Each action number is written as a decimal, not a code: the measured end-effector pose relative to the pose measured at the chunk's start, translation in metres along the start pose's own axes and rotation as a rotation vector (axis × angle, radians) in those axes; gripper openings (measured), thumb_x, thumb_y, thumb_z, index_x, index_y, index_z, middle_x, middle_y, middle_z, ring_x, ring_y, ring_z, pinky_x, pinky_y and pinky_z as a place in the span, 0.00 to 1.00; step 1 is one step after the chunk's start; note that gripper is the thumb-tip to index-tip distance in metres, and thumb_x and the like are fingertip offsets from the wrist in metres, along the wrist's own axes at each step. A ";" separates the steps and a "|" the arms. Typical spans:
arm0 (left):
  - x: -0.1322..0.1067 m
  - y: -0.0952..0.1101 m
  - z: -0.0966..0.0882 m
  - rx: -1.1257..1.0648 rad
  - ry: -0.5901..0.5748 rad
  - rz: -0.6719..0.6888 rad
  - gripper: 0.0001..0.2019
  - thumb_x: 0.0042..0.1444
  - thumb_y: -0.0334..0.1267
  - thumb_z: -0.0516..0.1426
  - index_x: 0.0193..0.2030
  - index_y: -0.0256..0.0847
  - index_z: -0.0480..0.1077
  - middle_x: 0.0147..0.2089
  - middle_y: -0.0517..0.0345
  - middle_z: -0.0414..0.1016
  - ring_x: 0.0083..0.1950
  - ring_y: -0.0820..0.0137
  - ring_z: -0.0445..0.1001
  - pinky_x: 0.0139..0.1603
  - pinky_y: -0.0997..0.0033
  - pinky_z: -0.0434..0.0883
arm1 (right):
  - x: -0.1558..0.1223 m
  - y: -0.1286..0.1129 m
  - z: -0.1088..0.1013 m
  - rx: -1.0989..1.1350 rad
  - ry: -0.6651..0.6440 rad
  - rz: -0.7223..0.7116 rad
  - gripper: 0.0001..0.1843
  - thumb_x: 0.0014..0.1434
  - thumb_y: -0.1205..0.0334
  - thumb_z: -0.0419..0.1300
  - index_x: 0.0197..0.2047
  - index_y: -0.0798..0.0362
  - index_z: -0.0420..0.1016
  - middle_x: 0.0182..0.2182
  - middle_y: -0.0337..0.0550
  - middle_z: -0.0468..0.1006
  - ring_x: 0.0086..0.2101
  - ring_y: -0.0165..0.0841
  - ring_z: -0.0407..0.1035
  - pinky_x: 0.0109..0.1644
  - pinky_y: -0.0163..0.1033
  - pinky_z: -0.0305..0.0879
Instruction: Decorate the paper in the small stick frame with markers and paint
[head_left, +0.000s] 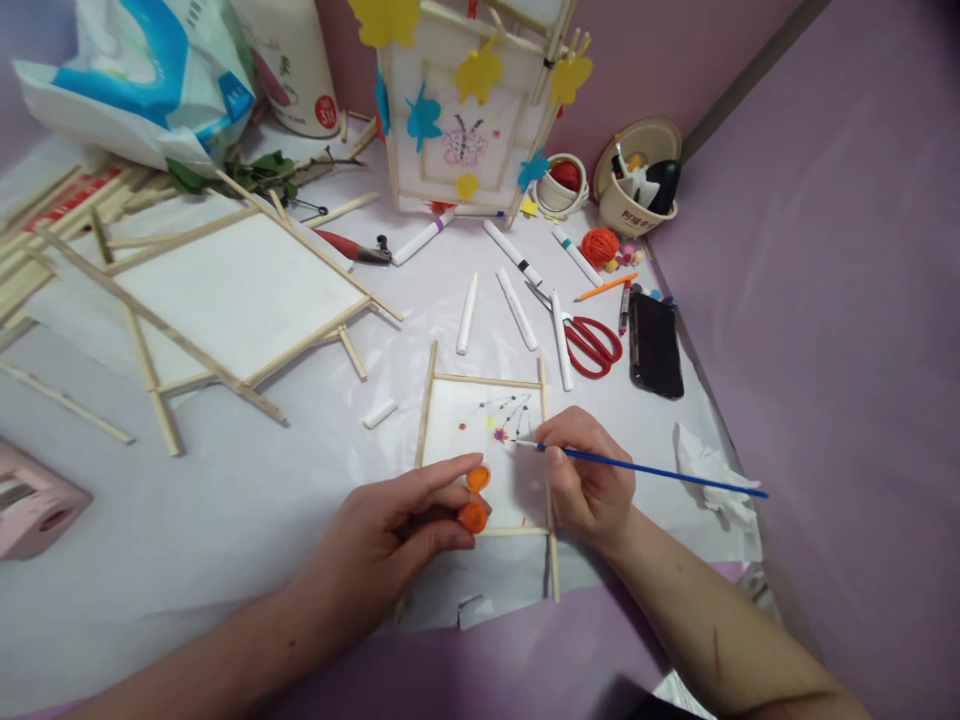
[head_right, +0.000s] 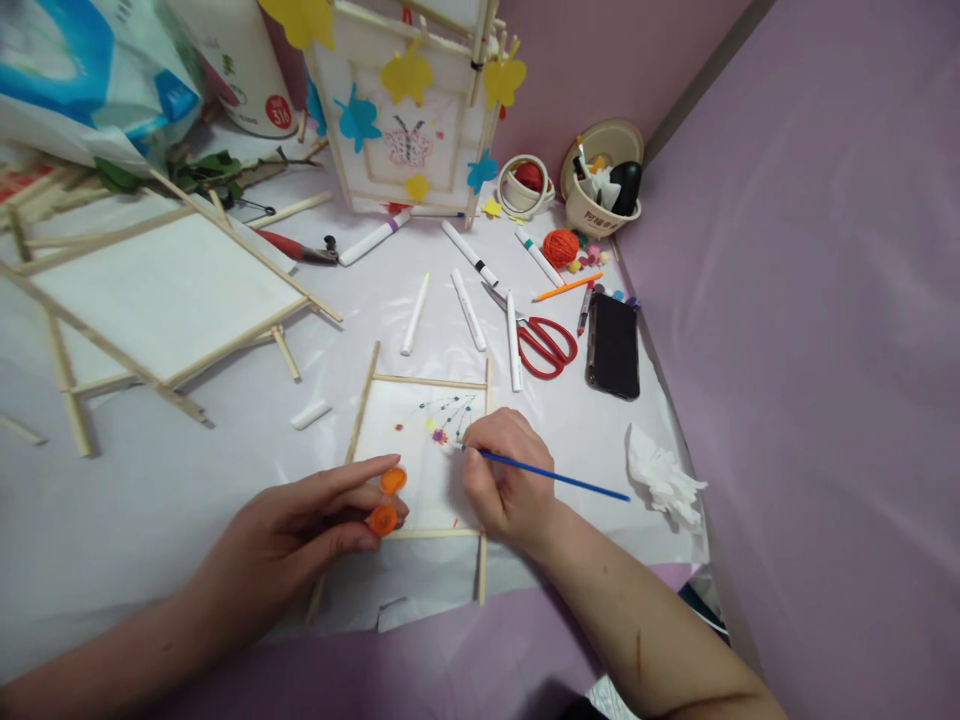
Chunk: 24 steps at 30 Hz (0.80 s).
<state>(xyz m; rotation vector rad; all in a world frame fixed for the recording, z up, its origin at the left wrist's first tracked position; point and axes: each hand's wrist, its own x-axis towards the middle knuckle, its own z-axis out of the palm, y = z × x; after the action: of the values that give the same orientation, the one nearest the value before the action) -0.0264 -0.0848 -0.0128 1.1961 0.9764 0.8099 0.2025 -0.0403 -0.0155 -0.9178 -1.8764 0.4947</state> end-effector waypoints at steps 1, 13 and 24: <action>0.001 0.000 0.000 0.004 0.001 -0.007 0.24 0.56 0.29 0.60 0.58 0.55 0.73 0.40 0.69 0.83 0.40 0.76 0.80 0.45 0.80 0.75 | -0.001 0.000 0.000 0.018 0.042 -0.028 0.09 0.57 0.73 0.54 0.39 0.51 0.70 0.30 0.42 0.73 0.30 0.35 0.68 0.33 0.44 0.64; 0.003 0.013 0.004 -0.070 0.051 -0.104 0.23 0.52 0.33 0.62 0.56 0.40 0.74 0.39 0.57 0.82 0.39 0.68 0.81 0.44 0.71 0.78 | 0.008 -0.048 0.004 0.149 0.191 0.036 0.12 0.60 0.73 0.53 0.44 0.51 0.72 0.30 0.43 0.74 0.31 0.36 0.70 0.32 0.44 0.66; 0.003 0.008 0.004 -0.058 0.010 -0.031 0.23 0.54 0.33 0.60 0.58 0.40 0.71 0.40 0.60 0.83 0.43 0.70 0.80 0.49 0.72 0.75 | -0.001 -0.058 0.014 -0.014 -0.001 -0.092 0.12 0.55 0.75 0.53 0.41 0.52 0.69 0.29 0.42 0.74 0.28 0.34 0.67 0.31 0.43 0.62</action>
<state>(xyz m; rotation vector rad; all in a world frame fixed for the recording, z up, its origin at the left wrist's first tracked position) -0.0218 -0.0823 -0.0049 1.1254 0.9708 0.8154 0.1681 -0.0774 0.0166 -0.8363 -1.9154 0.4273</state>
